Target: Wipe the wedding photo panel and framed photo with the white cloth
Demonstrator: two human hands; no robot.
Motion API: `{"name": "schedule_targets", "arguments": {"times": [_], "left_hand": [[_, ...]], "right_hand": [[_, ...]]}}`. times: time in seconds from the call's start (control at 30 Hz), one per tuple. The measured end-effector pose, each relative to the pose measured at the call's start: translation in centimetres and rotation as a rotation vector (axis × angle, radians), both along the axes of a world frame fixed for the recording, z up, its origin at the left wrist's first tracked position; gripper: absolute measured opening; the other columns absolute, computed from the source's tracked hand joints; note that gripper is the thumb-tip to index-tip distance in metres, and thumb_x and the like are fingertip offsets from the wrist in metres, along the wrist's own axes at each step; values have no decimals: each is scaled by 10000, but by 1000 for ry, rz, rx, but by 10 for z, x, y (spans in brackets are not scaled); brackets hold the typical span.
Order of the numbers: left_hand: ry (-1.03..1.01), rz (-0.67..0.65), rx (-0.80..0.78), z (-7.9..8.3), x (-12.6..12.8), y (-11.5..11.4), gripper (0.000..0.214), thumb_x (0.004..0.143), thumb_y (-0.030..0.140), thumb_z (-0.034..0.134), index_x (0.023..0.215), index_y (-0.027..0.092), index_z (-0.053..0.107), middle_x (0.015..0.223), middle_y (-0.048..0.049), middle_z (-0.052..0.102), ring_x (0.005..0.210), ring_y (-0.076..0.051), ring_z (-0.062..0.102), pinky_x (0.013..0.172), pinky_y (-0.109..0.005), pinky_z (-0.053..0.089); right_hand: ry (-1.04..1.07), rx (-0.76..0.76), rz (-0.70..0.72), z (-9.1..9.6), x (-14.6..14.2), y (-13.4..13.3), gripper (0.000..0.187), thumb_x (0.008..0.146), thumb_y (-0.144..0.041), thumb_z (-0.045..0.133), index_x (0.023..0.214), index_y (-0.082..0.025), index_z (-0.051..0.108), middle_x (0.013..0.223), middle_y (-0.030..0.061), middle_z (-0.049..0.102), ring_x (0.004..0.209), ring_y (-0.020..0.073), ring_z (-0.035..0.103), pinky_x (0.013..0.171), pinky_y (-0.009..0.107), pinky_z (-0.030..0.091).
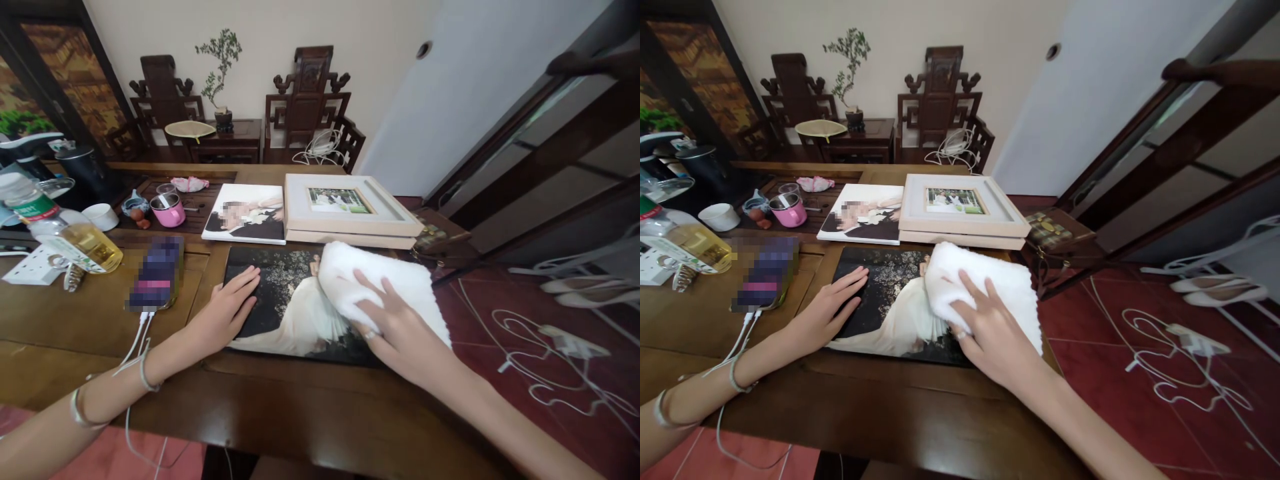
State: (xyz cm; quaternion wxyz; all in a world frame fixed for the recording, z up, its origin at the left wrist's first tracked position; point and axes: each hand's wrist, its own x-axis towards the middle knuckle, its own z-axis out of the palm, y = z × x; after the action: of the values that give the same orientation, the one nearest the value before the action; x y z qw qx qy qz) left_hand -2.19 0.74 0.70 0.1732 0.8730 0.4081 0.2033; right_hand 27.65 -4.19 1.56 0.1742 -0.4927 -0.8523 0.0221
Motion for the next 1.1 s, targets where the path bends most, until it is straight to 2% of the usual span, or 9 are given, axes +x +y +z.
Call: {"name": "schedule_targets", "arguments": {"times": [0.07, 0.13, 0.33, 0.47, 0.57, 0.7, 0.8, 0.9, 1.1], "left_hand": [[-43, 10, 14, 4, 1, -1, 414, 981, 236, 357, 1391, 207, 410, 1496, -98, 359, 1385, -230, 319, 1104, -466, 312], [-125, 50, 43, 8, 2, -2, 421, 987, 259, 349, 1400, 196, 404, 1512, -96, 329, 1396, -230, 293, 1128, -443, 276], [-307, 166, 33, 16, 2, -1, 451, 998, 327, 304, 1409, 163, 394, 1506, -95, 342, 1392, -209, 301, 1156, -407, 223], [-346, 169, 25, 17, 2, -1, 446, 1001, 338, 289, 1383, 159, 434, 1483, -90, 384, 1381, -204, 325, 1157, -404, 225], [-325, 152, 7, 18, 4, -3, 426, 1002, 331, 286, 1358, 182, 468, 1474, -75, 402, 1370, -204, 349, 1147, -413, 254], [-265, 112, 18, 15, 6, -4, 407, 993, 303, 327, 1345, 169, 481, 1478, -87, 393, 1376, -211, 340, 1137, -413, 282], [-210, 71, 37, 9, 6, -3, 389, 978, 275, 373, 1340, 187, 485, 1472, -86, 403, 1373, -223, 343, 1118, -430, 314], [-132, 46, 27, 3, 5, -2, 388, 964, 236, 395, 1341, 202, 481, 1445, -89, 442, 1357, -228, 372, 1088, -462, 346], [18, 47, -32, 0, 4, -3, 383, 962, 206, 382, 1332, 207, 478, 1442, -101, 442, 1357, -254, 369, 1043, -553, 340]], "right_hand": [[-11, -20, -47, 1, -10, 14, 243, 772, -76, 454, 932, -152, 621, 1373, 202, 496, 1364, 388, 262, 1019, 690, 290], [-17, -52, -8, 6, -27, 23, 319, 726, -35, 462, 976, -134, 634, 1391, 195, 480, 1376, 397, 218, 1028, 706, 244], [32, -189, 462, 22, -77, 15, 426, 634, -25, 480, 982, -173, 677, 1460, 84, 418, 1411, 315, 146, 1118, 620, 91], [35, -276, 653, 35, -80, -13, 438, 593, -65, 503, 982, -176, 670, 1425, 65, 472, 1413, 272, 169, 1152, 539, 33], [32, -300, 611, 46, -64, -34, 398, 597, -46, 482, 920, -201, 655, 1401, 52, 501, 1397, 227, 241, 1171, 462, 84], [96, -245, 420, 44, -31, -38, 231, 704, -56, 468, 781, -223, 608, 1303, 63, 595, 1316, 256, 411, 1109, 433, 307], [242, -255, 174, 33, -14, -18, 185, 849, -189, 455, 698, -241, 548, 865, 38, 714, 958, 277, 650, 880, 417, 498], [434, -296, -31, 27, -15, 13, 322, 900, -376, 451, 612, -234, 466, 594, -4, 572, 618, 220, 581, 645, 354, 489], [540, -366, 112, 35, -70, 76, 292, 922, -414, 431, 792, -201, 583, 865, 18, 660, 838, 224, 592, 786, 347, 446]]}}
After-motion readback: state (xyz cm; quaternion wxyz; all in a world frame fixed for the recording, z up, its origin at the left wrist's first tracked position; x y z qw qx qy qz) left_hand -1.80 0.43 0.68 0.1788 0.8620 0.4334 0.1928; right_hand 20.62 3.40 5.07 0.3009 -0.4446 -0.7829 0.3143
